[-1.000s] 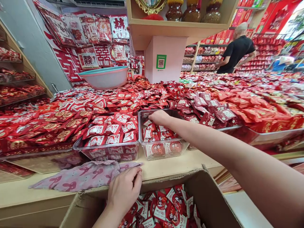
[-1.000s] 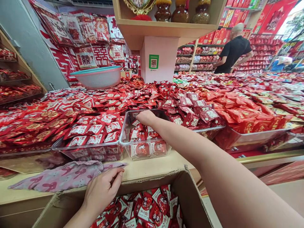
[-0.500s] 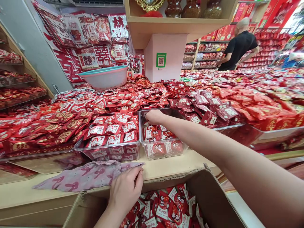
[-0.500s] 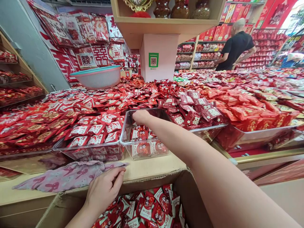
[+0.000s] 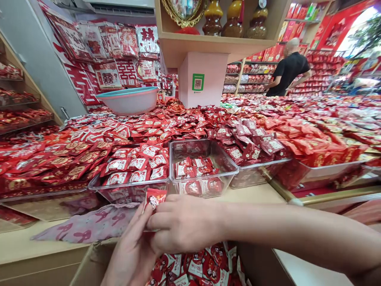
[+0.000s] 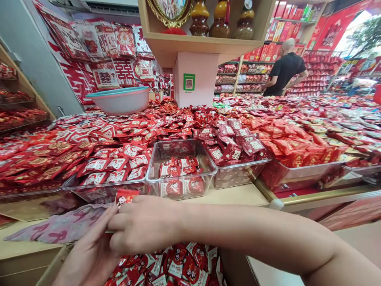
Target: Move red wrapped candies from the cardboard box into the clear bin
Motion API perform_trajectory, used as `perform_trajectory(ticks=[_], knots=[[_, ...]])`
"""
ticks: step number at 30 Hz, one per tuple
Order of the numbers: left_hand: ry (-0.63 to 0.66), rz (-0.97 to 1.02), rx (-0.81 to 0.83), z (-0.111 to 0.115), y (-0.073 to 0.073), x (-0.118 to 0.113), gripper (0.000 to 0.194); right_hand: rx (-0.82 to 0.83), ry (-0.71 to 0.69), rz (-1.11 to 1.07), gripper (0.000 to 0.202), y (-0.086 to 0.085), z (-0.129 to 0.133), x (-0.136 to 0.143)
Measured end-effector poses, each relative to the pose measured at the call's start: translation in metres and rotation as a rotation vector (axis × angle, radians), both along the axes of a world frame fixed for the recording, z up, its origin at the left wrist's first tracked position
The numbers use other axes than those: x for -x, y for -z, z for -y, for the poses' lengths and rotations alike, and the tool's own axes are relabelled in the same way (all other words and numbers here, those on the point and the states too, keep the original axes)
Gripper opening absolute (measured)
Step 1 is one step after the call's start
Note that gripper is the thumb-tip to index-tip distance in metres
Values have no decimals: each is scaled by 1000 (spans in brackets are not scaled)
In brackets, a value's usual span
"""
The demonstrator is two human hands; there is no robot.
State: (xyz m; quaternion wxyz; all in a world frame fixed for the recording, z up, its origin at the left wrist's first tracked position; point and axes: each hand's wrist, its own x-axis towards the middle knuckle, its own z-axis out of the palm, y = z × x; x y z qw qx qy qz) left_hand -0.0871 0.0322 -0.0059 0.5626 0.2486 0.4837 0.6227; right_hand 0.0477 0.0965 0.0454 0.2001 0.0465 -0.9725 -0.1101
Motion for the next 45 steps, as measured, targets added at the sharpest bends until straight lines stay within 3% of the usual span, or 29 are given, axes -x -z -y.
perform_trajectory(ticks=[2,4,6,9,12,18,24,31,35,38,45], knots=[[-12,-114,-25,-6,4,5,44,101,123,-65,26,-5,-20,-2],[-9,-302,-85,-16,16,16,44,198,425,-147,28,-12,-57,-3],[-27,-459,-86,-25,30,28,44,246,639,-49,24,-12,-96,-3],[-27,-496,-57,-32,43,40,45,234,712,280,19,1,-141,2],[9,-510,-62,-32,46,46,45,175,756,484,24,17,-162,5],[90,-534,-67,-32,45,49,42,170,843,475,24,29,-176,2],[10,-495,-58,-32,39,40,42,219,907,476,23,36,-183,1],[-65,-503,-70,-32,39,34,44,322,910,415,46,33,-180,2],[-4,-497,-40,-33,38,38,43,248,926,429,39,33,-177,6],[46,-492,-26,-33,38,40,42,284,952,403,39,31,-176,8],[-43,-482,-57,-32,40,36,43,424,1048,303,38,17,-173,-1]])
